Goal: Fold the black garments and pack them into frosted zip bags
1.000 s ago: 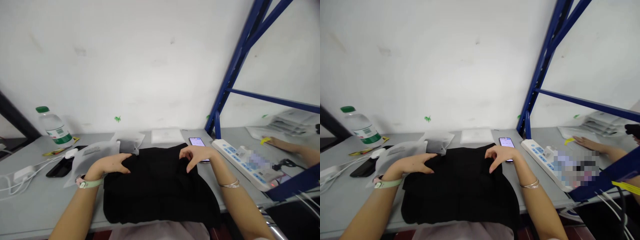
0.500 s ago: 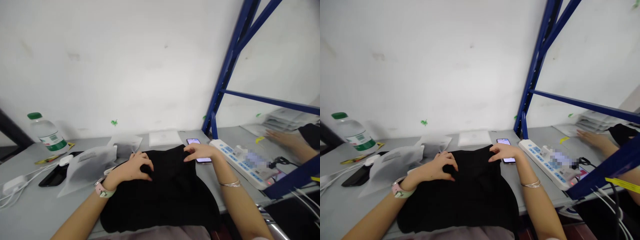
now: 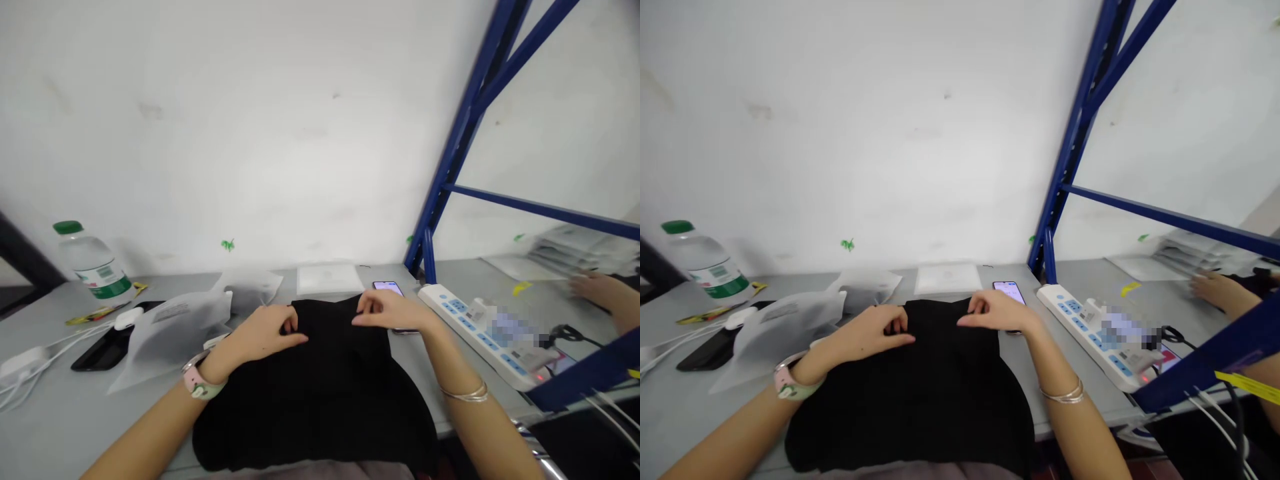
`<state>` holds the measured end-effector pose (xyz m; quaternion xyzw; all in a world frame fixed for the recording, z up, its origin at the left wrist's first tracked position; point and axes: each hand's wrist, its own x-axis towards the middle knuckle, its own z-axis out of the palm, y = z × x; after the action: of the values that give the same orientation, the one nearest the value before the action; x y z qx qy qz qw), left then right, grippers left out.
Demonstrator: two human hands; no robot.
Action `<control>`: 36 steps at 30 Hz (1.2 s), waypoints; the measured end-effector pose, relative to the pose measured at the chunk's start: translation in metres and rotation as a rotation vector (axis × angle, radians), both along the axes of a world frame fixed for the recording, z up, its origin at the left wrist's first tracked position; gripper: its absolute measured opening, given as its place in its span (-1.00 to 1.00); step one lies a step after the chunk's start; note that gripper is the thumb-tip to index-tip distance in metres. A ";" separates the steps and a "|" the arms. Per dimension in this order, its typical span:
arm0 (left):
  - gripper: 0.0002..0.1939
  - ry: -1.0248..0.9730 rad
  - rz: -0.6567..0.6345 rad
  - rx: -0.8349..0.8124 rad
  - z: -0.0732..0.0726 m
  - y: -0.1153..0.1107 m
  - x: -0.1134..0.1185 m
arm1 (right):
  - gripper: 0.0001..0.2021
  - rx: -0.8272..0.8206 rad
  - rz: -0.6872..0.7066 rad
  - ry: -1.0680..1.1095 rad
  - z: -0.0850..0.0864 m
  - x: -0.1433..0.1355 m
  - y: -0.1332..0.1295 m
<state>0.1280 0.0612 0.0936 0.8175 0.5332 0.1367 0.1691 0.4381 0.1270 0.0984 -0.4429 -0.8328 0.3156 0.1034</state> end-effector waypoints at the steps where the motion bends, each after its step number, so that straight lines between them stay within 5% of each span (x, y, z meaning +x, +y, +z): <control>1: -0.65 0.008 -0.053 -0.063 0.003 -0.007 -0.001 | -0.51 -0.048 0.113 -0.016 0.001 -0.009 -0.008; 3: -0.63 0.009 -0.110 -0.185 0.009 -0.017 -0.003 | -0.49 -0.056 0.277 -0.099 0.001 -0.024 -0.020; 6: -0.71 -0.048 -0.132 -0.295 0.018 -0.024 -0.007 | -0.73 0.025 0.387 -0.142 0.005 -0.031 -0.031; 12: -0.82 -0.163 -0.240 -0.356 0.044 -0.058 -0.014 | -0.64 -0.134 0.543 0.056 0.053 0.008 -0.054; 16: -0.78 -0.117 -0.319 -0.455 0.043 -0.084 -0.008 | -0.72 -0.303 0.598 0.069 0.070 0.022 -0.067; 20: -0.45 -0.061 -0.110 -0.212 0.016 -0.090 0.000 | -0.42 -0.174 0.435 -0.041 0.043 0.007 -0.067; 24: 0.00 0.040 -0.173 -0.144 -0.018 -0.083 -0.006 | 0.28 0.030 0.430 -0.276 -0.003 -0.018 -0.061; 28: 0.12 0.060 -0.172 -0.172 -0.033 -0.079 -0.018 | 0.57 0.020 0.524 -0.421 -0.024 -0.032 -0.056; 31: 0.14 0.063 -0.197 -0.194 -0.024 -0.073 -0.020 | 0.43 0.083 0.503 -0.414 -0.014 -0.038 -0.050; 36: -0.39 -0.094 -0.064 -0.165 0.012 -0.035 -0.011 | -0.46 -0.016 0.333 0.018 0.015 -0.079 -0.005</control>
<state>0.1174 0.0262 0.1057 0.8101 0.5078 0.1253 0.2650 0.3595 0.1216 0.1139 -0.2965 -0.8913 0.3389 0.0535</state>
